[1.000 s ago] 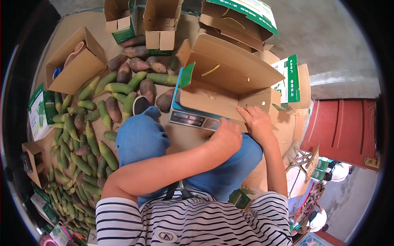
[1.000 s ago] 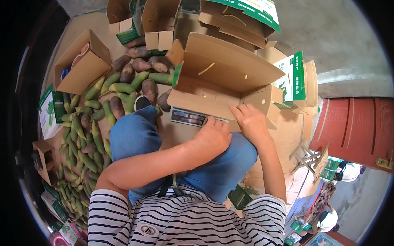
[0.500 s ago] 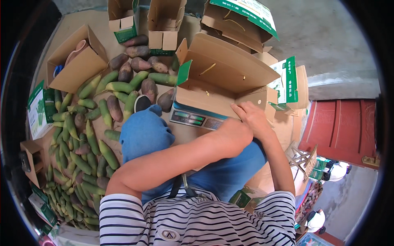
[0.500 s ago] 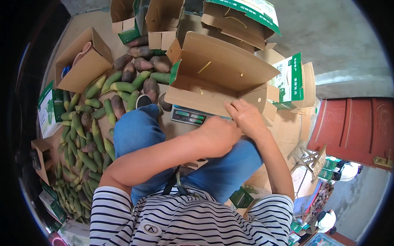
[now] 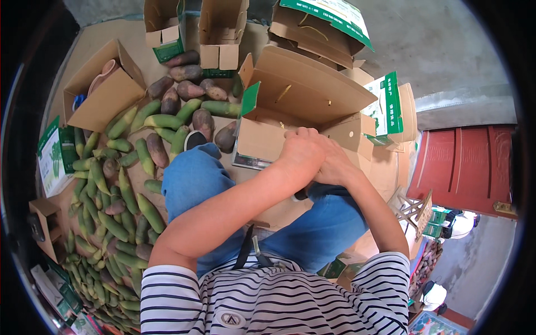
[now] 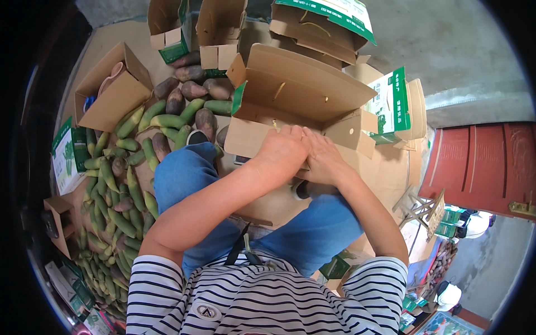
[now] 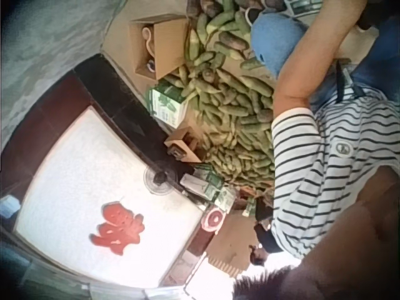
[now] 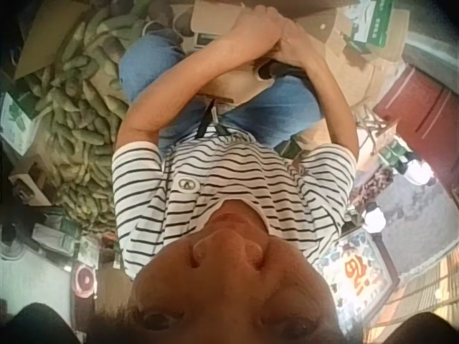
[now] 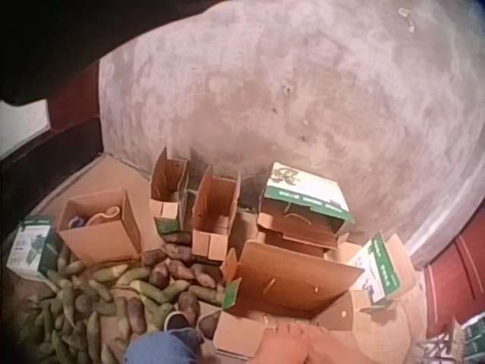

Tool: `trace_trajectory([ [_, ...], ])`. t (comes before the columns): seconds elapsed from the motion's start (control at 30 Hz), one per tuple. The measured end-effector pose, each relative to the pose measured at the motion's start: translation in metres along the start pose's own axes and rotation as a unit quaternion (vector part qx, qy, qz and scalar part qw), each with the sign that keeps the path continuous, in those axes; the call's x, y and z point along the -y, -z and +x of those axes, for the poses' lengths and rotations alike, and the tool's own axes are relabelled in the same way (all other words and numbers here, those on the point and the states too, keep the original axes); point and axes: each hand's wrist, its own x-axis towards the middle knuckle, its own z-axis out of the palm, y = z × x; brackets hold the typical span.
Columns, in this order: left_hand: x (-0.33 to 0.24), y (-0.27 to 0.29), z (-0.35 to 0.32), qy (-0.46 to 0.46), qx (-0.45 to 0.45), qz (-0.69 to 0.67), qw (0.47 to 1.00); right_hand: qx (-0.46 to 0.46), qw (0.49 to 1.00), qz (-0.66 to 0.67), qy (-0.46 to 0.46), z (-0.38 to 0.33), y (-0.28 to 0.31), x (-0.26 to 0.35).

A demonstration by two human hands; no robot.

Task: The recorder is sorting radishes from a large pile on the floor into cardboard boxes and weighing them on a digital scale.

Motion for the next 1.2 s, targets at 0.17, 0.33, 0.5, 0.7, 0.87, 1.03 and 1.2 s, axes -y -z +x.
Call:
trace_trajectory([
  [0.17,0.012,-0.004,0.003,0.046,0.032,0.106,0.993,-0.022,1.0,-0.011,0.014,0.003,0.0,0.005],
  [0.33,0.041,-0.003,0.006,0.123,0.048,0.241,0.961,-0.054,0.997,-0.035,0.044,-0.003,-0.009,-0.004],
  [0.5,0.087,0.006,0.01,0.265,0.085,0.24,0.93,-0.072,0.996,0.003,0.052,-0.006,-0.009,-0.004],
  [0.7,0.136,-0.028,0.009,0.298,0.088,0.048,0.949,-0.097,0.992,0.02,0.075,0.0,-0.018,-0.005],
  [0.87,0.133,-0.039,0.01,0.352,0.062,0.042,0.933,-0.078,0.992,0.012,0.095,0.003,-0.018,-0.006],
  [1.03,0.08,0.004,0.01,0.257,-0.073,0.051,0.962,-0.082,0.993,0.018,0.088,0.004,-0.009,-0.009],
  [1.2,0.076,0.054,0.005,0.086,-0.129,0.042,0.987,-0.08,0.992,0.013,0.097,0.012,-0.011,-0.003],
])
